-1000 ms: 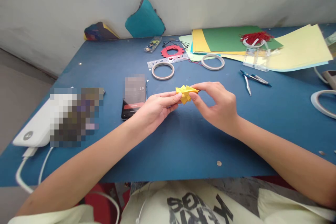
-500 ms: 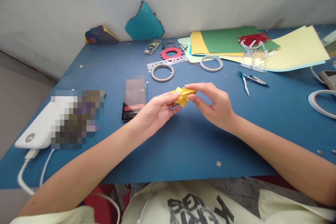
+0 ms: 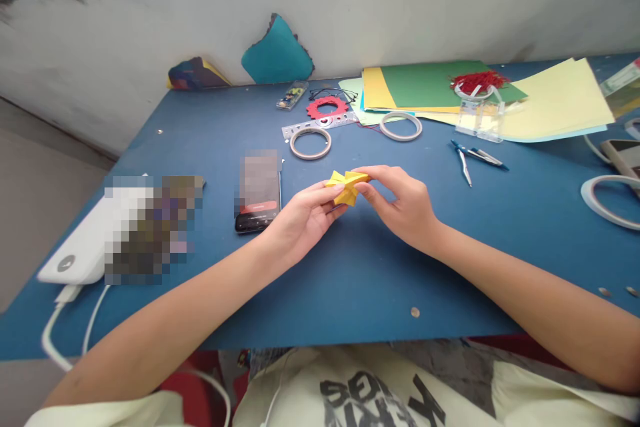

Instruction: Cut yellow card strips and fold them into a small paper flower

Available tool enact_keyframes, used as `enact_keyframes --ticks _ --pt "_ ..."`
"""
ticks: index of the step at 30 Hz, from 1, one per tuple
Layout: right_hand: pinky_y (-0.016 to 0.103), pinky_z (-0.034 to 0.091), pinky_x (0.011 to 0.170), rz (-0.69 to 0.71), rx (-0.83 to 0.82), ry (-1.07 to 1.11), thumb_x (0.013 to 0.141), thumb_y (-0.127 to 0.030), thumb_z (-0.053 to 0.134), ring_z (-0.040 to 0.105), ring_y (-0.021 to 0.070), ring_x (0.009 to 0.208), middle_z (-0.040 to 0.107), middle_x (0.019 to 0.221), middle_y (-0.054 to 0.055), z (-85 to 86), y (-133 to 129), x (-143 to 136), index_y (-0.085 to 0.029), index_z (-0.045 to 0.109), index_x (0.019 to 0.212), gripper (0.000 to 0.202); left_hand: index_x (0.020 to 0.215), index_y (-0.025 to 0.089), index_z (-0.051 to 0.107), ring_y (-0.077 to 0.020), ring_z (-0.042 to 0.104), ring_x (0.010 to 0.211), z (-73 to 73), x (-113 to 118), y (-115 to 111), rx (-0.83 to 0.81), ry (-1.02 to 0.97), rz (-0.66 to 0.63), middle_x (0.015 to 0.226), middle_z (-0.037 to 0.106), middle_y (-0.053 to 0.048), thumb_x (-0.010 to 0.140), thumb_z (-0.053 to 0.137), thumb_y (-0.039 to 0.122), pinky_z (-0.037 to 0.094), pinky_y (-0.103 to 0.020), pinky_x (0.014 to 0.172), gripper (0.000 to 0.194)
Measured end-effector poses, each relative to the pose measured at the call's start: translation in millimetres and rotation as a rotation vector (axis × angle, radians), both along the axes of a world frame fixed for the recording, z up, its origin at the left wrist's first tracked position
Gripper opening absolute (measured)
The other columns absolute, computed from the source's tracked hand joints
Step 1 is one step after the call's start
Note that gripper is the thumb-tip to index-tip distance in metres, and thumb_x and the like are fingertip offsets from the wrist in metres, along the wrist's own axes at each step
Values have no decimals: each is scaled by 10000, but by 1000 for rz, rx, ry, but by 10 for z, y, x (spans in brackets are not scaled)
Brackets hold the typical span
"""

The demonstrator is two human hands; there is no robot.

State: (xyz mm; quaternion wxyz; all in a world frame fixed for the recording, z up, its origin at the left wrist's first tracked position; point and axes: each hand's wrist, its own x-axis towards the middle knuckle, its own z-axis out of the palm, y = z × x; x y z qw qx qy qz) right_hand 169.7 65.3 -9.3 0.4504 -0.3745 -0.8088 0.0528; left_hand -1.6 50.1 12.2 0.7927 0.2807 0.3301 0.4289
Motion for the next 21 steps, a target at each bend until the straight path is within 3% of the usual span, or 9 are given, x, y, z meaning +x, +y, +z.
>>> enact_keyframes --ticks 6,11,17,21 --pt "315 455 802 63 -26 -50 906 -271 532 643 170 912 700 979 33 -24 9 14 -223 597 1044 159 857 133 681 -86 543 798 -16 34 -11 -18 9 8 847 603 -12 835 622 228 418 -221 796 114" --pt "331 446 858 108 -132 28 912 -231 511 632 159 941 672 1051 52 43 19 55 -212 558 1165 257 881 155 685 -98 556 827 -2 16 -5 -53 42 41 891 627 -12 803 666 247 416 -227 774 122" --pt "371 447 833 98 131 -10 861 -142 517 644 185 927 687 1022 57 136 26 88 -245 614 1054 239 886 157 683 -99 567 845 13 11 -5 -70 42 75 911 632 -13 804 655 231 437 -222 788 114" --pt "377 455 811 94 140 -34 858 -159 514 657 187 892 695 1010 63 129 19 62 -243 620 1036 224 865 125 673 -124 596 806 81 17 -13 -161 -10 123 881 646 -46 798 639 281 473 -232 775 174"
